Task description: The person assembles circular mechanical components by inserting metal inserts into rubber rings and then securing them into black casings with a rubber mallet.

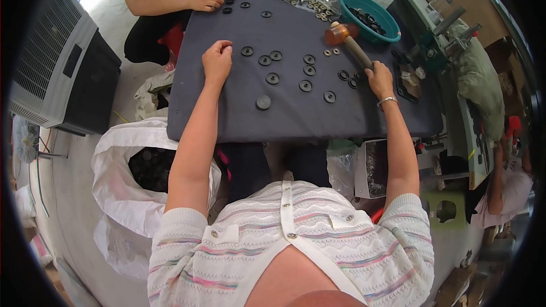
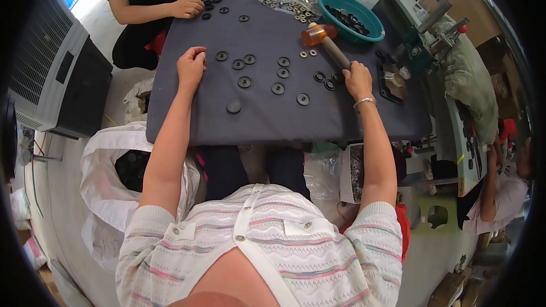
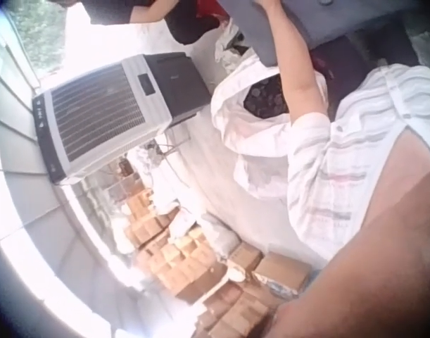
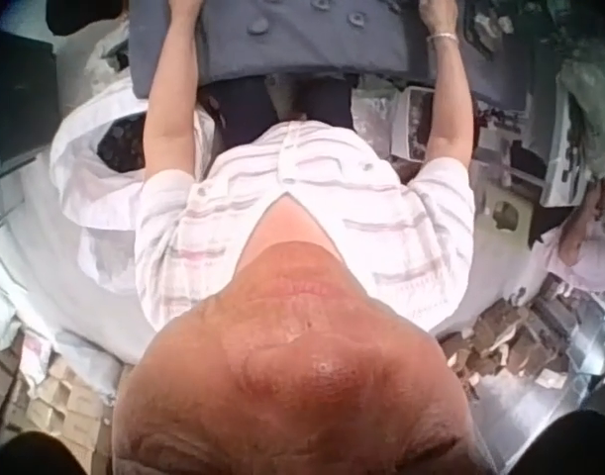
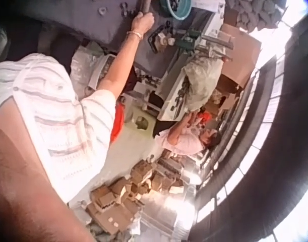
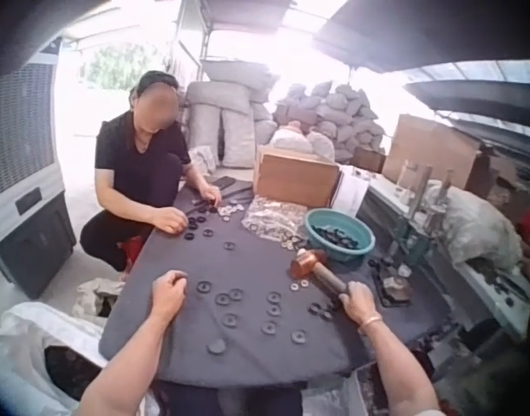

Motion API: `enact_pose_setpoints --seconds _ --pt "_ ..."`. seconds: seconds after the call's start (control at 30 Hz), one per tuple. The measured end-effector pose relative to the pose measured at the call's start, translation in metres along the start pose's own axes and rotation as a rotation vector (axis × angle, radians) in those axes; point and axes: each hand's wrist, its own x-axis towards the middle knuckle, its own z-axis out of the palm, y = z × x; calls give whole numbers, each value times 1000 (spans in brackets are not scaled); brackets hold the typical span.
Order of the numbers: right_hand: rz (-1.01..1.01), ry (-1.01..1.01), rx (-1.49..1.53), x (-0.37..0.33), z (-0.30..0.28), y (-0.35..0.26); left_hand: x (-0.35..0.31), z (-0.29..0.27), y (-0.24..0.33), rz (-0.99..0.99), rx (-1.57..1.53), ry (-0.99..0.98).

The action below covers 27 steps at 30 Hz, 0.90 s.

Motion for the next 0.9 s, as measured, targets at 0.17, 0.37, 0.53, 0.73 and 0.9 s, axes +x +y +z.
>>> enact_pose_setpoints --seconds 0.17,0.37,0.53,0.73,0.9 --pt "121 33 66 -43 -26 13 4 2 -2 25 66 18" --pt "301 -1 -26 -66 -27 45 2 6 0 56 174 15" --pt "-31 249 -98 -41 -22 12 1 6 9 51 184 43" --pt "-241 -119 294 24 1 -80 2 4 1 37 196 39" --pt "-236 -200 113 47 31 -92 3 6 8 27 217 10"
